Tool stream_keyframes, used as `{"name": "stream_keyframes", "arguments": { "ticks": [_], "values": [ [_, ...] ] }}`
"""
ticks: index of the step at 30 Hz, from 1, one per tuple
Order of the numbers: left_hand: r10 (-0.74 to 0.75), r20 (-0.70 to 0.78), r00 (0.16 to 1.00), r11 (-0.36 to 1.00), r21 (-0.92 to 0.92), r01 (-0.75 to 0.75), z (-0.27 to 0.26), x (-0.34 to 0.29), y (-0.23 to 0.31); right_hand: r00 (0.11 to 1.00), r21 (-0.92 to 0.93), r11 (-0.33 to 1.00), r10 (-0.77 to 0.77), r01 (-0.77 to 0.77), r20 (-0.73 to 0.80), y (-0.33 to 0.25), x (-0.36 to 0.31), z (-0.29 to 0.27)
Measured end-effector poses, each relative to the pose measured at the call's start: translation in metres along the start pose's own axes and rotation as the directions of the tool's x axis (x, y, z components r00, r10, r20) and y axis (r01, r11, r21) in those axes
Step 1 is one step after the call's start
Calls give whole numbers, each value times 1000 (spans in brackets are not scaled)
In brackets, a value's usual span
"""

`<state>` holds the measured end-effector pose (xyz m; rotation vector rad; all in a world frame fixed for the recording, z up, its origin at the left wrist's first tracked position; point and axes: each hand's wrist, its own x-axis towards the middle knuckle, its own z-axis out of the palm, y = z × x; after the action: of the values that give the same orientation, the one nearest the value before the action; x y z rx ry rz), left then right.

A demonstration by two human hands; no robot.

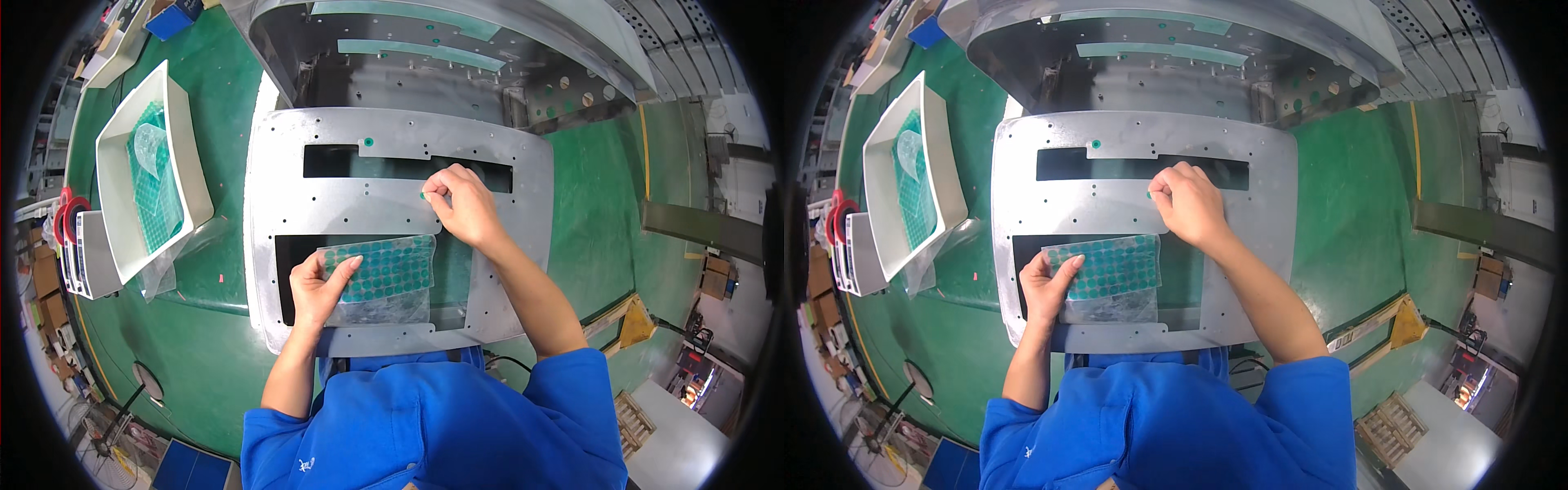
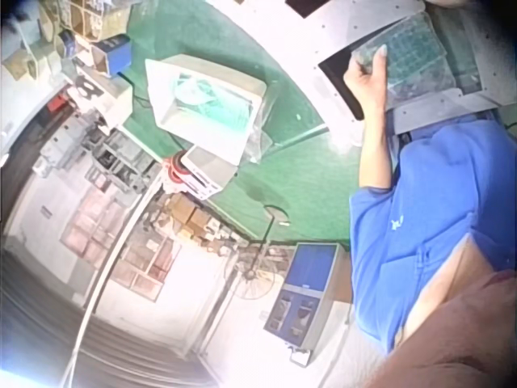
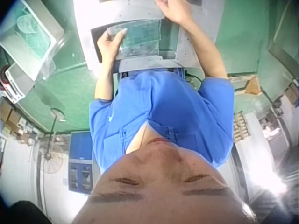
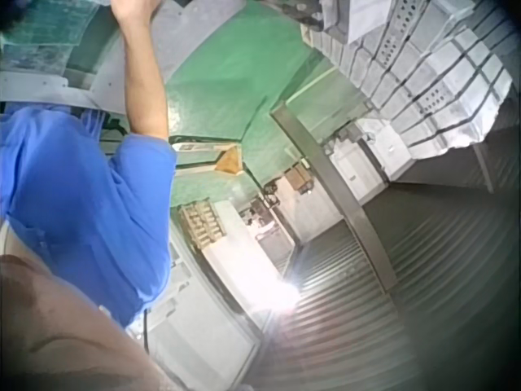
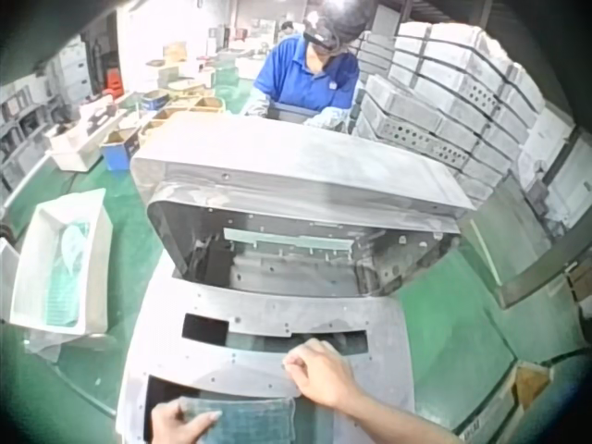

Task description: Applying small green circular stickers to the inside of metal enclosures.

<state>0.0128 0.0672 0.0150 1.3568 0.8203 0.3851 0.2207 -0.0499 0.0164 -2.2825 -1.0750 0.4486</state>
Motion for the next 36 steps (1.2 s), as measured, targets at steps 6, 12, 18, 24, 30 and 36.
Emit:
{"name": "stream_keyframes", "arguments": {
  "ticks": [6, 12, 18, 24, 30, 36],
  "values": [
    [9, -15, 1000, 1000, -10, -10, -1, -4, 1, 998, 156, 986, 53, -55, 15, 4, 3, -1],
    [44, -46, 998, 998, -38, -46, -8, -12, 7, 890, 47, 942, 296, -332, 346, 9, 32, -18],
    [100, -51, 994, 994, -43, -103, -26, -31, 19, 967, 491, 867, -191, 85, 169, -30, -10, -24],
    [94, -17, 995, 995, -28, -94, -26, -39, 19, 953, 611, 778, -53, -147, 297, -52, -62, -12],
    [46, -9, 999, 995, -83, -46, -20, -39, 7, 996, 696, 717, -27, -43, 89, -51, -80, 0],
    [-37, -5, 999, 997, -67, 36, -18, -36, 0, 989, 439, 888, -146, 138, -16, -40, -75, 11]
  ]
}}
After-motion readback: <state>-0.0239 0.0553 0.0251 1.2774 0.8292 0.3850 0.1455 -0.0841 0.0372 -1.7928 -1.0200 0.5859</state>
